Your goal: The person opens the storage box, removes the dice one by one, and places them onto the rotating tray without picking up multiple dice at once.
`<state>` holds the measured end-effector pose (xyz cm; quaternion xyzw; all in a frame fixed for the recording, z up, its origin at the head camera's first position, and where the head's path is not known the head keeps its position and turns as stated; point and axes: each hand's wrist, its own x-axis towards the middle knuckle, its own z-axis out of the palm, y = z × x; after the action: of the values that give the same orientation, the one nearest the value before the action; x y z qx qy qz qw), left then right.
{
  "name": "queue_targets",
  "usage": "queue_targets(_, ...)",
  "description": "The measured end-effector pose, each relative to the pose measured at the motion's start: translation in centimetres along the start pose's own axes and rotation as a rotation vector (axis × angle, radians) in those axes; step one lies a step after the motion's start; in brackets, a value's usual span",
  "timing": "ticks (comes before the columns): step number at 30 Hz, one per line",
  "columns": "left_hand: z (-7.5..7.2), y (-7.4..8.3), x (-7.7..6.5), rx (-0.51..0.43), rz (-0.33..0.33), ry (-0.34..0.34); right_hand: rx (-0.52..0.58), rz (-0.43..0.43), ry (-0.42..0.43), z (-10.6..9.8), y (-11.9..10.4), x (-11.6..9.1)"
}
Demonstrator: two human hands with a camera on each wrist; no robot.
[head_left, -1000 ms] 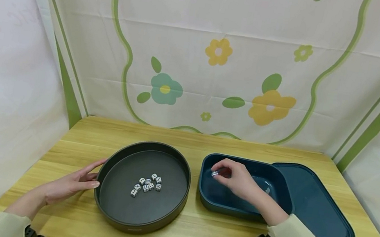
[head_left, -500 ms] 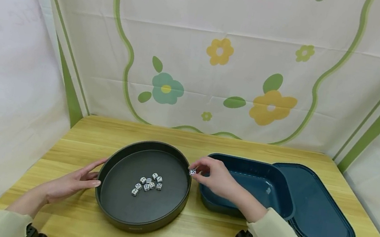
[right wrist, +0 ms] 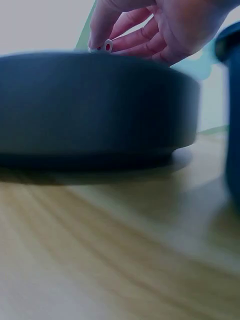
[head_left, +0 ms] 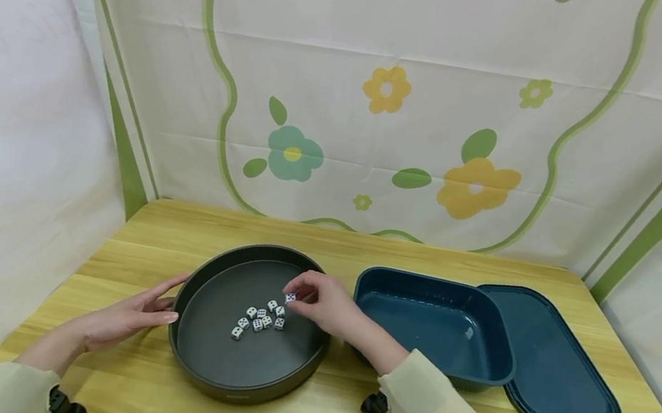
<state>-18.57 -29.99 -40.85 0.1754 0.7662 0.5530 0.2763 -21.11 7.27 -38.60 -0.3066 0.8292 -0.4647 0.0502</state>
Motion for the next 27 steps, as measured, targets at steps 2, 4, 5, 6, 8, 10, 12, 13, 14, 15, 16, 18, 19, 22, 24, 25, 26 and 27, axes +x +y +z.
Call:
queue_targets(2,0.0,0.0,0.1,0.003,0.004,0.0,-0.011,-0.007,-0.008,0.8,0.0,0.5)
queue_targets(4,0.0,0.0,0.2,0.007,0.005,0.0,-0.02,-0.011,-0.016,1.4,0.0,1.0)
queue_targets(5,0.0,0.0,0.2,0.01,0.005,0.001,-0.024,-0.011,-0.021,1.7,0.1,1.2)
queue_targets(6,-0.1,0.0,0.2,0.013,0.005,0.002,-0.03,-0.005,-0.025,2.0,0.1,1.5)
queue_targets(8,-0.1,0.1,0.2,0.017,0.005,0.003,-0.04,0.005,-0.03,2.5,0.2,2.0)
queue_targets(10,-0.1,0.1,0.3,0.019,0.007,0.002,-0.051,0.022,-0.03,2.9,0.3,2.5)
queue_targets(12,-0.2,0.1,0.3,0.019,0.009,-0.001,-0.068,0.048,-0.025,3.3,0.4,3.1)
queue_targets(13,-0.2,0.1,0.3,0.02,0.009,-0.002,-0.075,0.061,-0.021,3.5,0.4,3.3)
queue_targets(14,-0.2,0.1,0.3,0.019,0.01,-0.003,-0.081,0.076,-0.02,3.7,0.4,3.5)
queue_targets(15,-0.2,0.1,0.3,0.019,0.01,-0.003,-0.086,0.088,-0.019,3.9,0.4,3.8)
queue_targets(16,-0.2,0.0,0.3,0.02,0.01,-0.003,-0.088,0.098,-0.02,4.1,0.4,3.9)
queue_targets(18,-0.2,0.0,0.3,0.018,0.013,-0.002,-0.087,0.114,-0.023,4.5,0.4,4.2)
queue_targets(19,-0.2,0.0,0.3,0.019,0.013,-0.002,-0.085,0.121,-0.026,4.7,0.5,4.3)
queue_targets(22,-0.2,-0.1,0.2,0.019,0.013,-0.001,-0.079,0.136,-0.029,5.0,0.5,4.5)
queue_targets(24,-0.2,-0.1,0.2,0.019,0.01,0.002,-0.08,0.142,-0.025,5.2,0.6,4.6)
queue_targets(25,-0.2,-0.2,0.2,0.02,0.005,0.004,-0.082,0.144,-0.022,5.2,0.6,4.7)
queue_targets(26,-0.2,-0.2,0.2,0.019,0.003,0.005,-0.083,0.146,-0.019,5.2,0.6,4.7)
queue_targets(27,-0.2,-0.3,0.2,0.019,0.001,0.007,-0.084,0.147,-0.015,5.2,0.6,4.7)
